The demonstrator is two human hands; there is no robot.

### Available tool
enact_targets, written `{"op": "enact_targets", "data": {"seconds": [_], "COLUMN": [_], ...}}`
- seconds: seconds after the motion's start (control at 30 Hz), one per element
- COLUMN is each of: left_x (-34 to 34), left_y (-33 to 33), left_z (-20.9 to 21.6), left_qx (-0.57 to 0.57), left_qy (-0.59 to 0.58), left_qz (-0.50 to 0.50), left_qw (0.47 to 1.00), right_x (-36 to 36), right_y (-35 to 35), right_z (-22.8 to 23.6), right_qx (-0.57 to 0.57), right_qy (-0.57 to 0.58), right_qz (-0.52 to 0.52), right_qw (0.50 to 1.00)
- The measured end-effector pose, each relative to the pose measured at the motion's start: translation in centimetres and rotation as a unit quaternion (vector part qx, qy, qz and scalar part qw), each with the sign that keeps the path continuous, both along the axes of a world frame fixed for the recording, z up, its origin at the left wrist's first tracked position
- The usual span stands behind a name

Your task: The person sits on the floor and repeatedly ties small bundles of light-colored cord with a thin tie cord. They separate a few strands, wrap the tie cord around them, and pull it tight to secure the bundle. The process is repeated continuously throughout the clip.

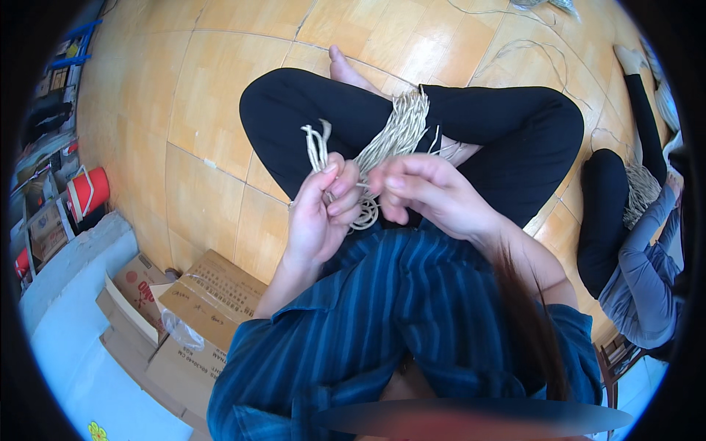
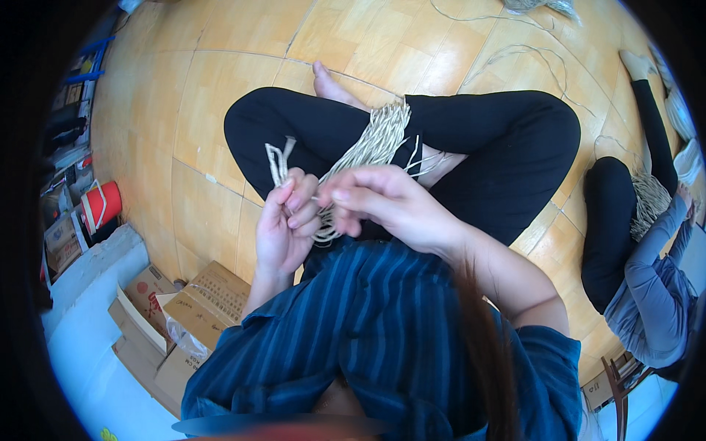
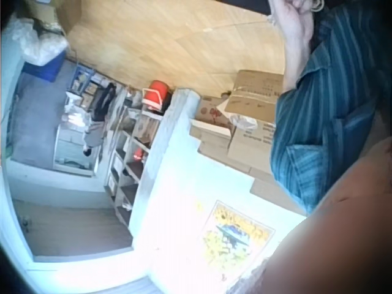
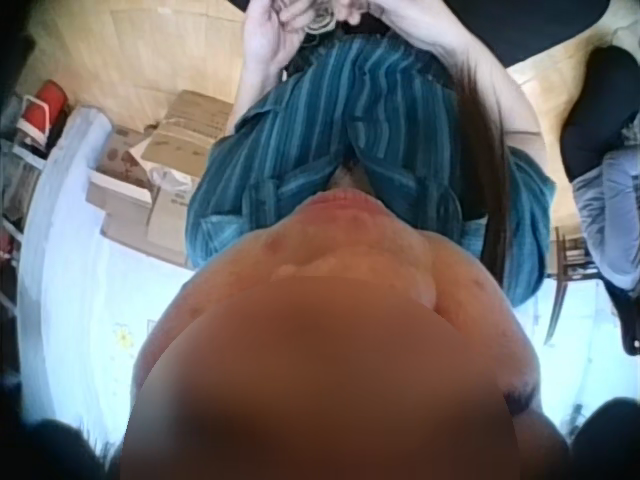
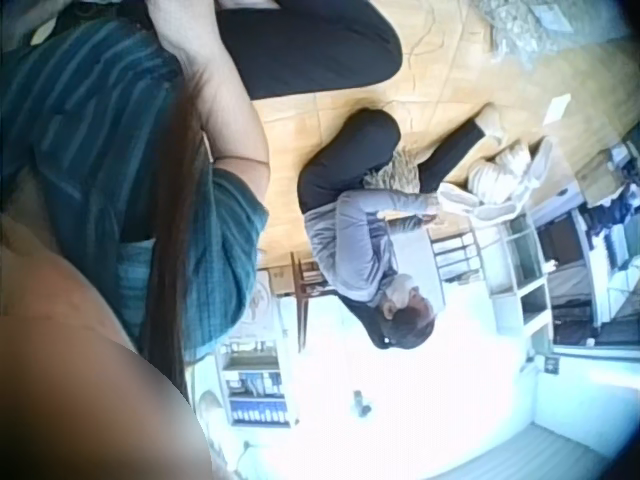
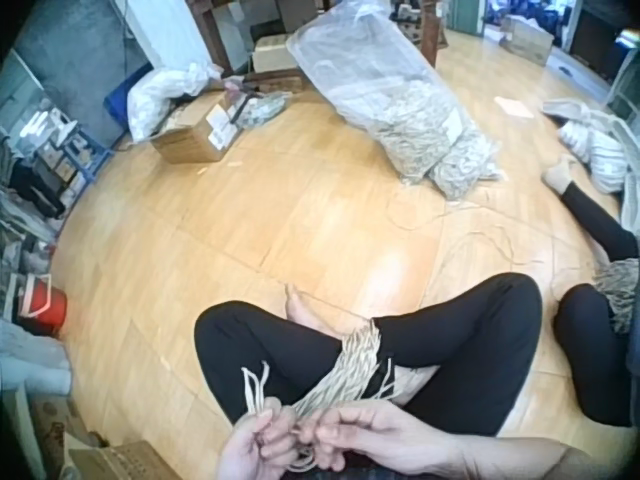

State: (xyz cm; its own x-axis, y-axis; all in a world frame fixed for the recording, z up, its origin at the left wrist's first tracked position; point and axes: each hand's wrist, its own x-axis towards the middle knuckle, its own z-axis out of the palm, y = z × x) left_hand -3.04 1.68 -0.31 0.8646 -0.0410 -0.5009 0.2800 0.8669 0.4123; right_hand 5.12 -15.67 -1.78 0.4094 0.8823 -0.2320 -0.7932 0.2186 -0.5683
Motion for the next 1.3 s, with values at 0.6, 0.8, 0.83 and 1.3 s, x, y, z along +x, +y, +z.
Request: {"op": "enact_targets", "data": {"seconds": [0.6, 0.8, 0.83, 1.3], "left_x": [0.4, -1.1, -1.1, 2.7], "left_y": [8.7, 11.9, 12.1, 2.3], "left_z": [-1.8, -2.0, -1.9, -1.6], "left_qx": [0.715, 0.076, 0.090, 0.203], "left_qy": [0.078, -0.071, -0.070, 0.033], "left_qz": [0.041, 0.230, 0.239, 0.080], "left_qw": [0.694, 0.967, 0.964, 0.975], "right_x": [7.6, 6.7, 6.4, 2.0], "right_y": [1.6, 1.1, 1.4, 6.9], "right_z": [-10.8, -7.7, -7.1, -1.3], "right_qx": [-0.359, -0.215, -0.193, -0.180], "right_qy": [-0.446, -0.222, -0.206, -0.313], "right_qz": [-0.100, -0.150, -0.152, -0.149], "right_qw": [0.814, 0.939, 0.947, 0.921]}}
